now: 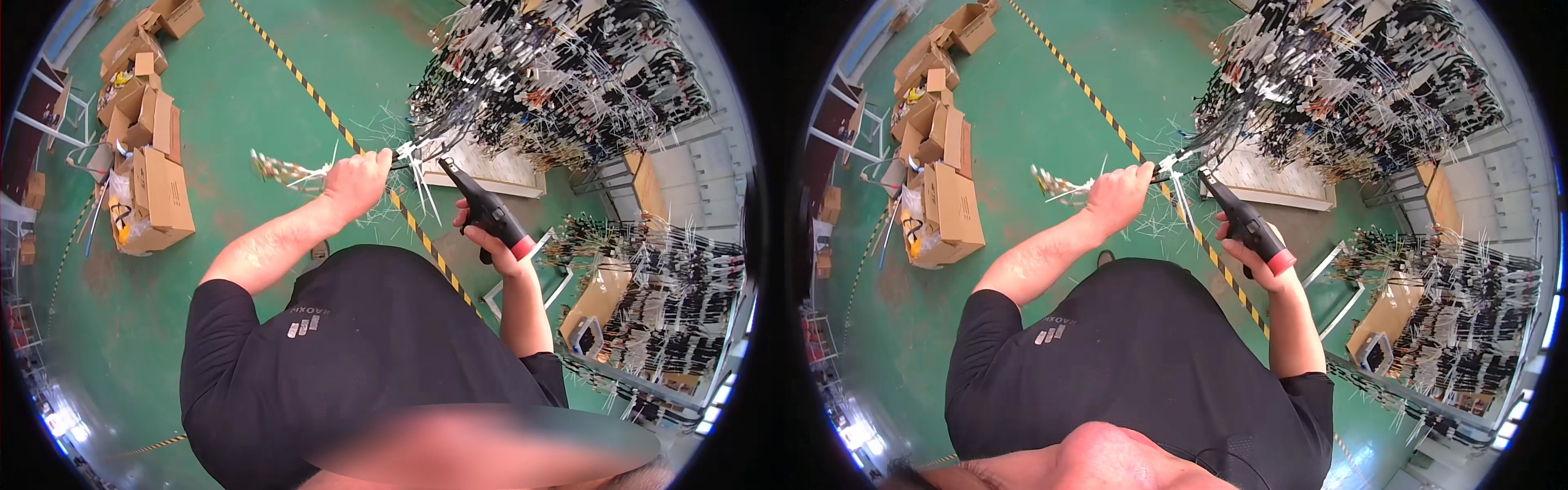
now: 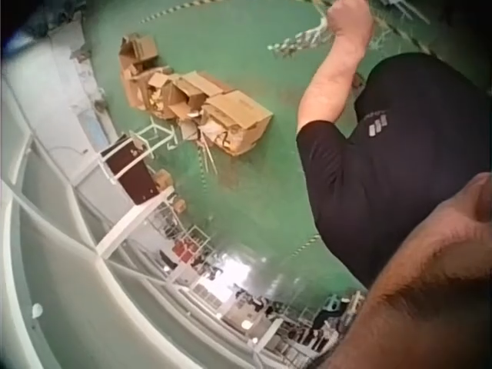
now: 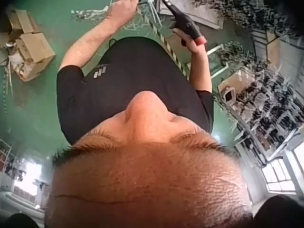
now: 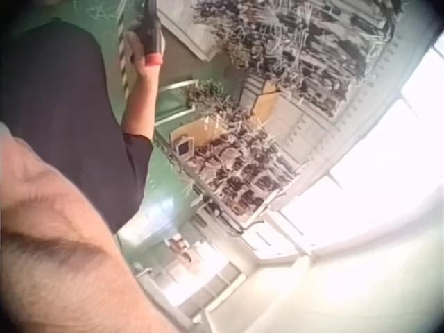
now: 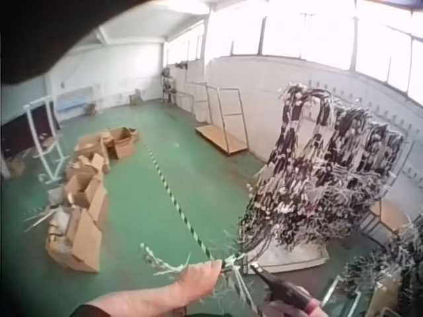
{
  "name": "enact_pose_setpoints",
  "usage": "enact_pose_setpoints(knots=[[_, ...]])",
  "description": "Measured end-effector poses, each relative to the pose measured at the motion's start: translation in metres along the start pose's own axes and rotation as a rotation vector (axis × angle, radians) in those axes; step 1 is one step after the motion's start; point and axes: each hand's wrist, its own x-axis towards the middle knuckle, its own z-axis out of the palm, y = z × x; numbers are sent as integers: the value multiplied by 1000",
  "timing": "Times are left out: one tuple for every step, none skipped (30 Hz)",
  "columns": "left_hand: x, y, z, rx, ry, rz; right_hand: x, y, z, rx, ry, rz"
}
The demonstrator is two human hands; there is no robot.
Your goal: Use a cable tie gun to tighten and trim zip ties on a large industrial wire harness bundle.
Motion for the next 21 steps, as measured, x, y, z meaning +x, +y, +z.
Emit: enact_pose_setpoints(knots=[[0, -3, -1, 62, 1, 19, 1, -4, 3, -53, -13, 20], [-1, -6, -4, 98, -4, 45, 3, -7, 7, -105, -26, 40], [0, -10, -6, 115, -4, 67, 5, -5, 10, -114, -47, 47], [2, -13, -10, 111, -5, 59, 5, -4, 15, -118, -53, 52], [4, -15, -13, 126, -18, 73, 4, -1, 21, -105, -41, 33], [6, -16, -17, 141, -32, 87, 3, 1, 26, -91, -28, 13], [7, -17, -21, 150, -43, 83, 3, 2, 29, -107, -29, 36], [7, -18, -21, 149, -43, 79, 2, 3, 33, -109, -32, 38], [7, -19, -21, 156, -30, 89, 2, 4, 37, -55, -24, 86], [7, -20, -21, 166, -18, 101, 2, 6, 40, 0, -15, 133], [6, -20, -21, 166, -18, 99, 2, 10, 43, 0, -17, 133], [5, -19, -20, 173, -27, 107, 2, 17, 46, 12, 8, 96], [4, -19, -20, 177, -36, 116, 1, 21, 48, 25, 36, 61], [4, -18, -20, 175, -37, 118, 2, 19, 51, 26, 38, 63], [5, -17, -20, 171, -72, 102, 3, 16, 53, -8, 41, 72], [5, -15, -21, 165, -106, 83, 3, 14, 55, -43, 43, 83], [5, -13, -22, 162, -107, 83, 2, 15, 56, -44, 44, 86], [5, -10, -24, 164, -97, 100, 2, 17, 57, -34, 65, 81], [4, -7, -24, 168, -87, 117, 2, 19, 58, -23, 87, 76], [3, -5, -24, 165, -89, 118, 1, 18, 58, -23, 87, 79], [2, -3, -23, 176, -82, 140, 2, 16, 58, -56, 83, 101]])
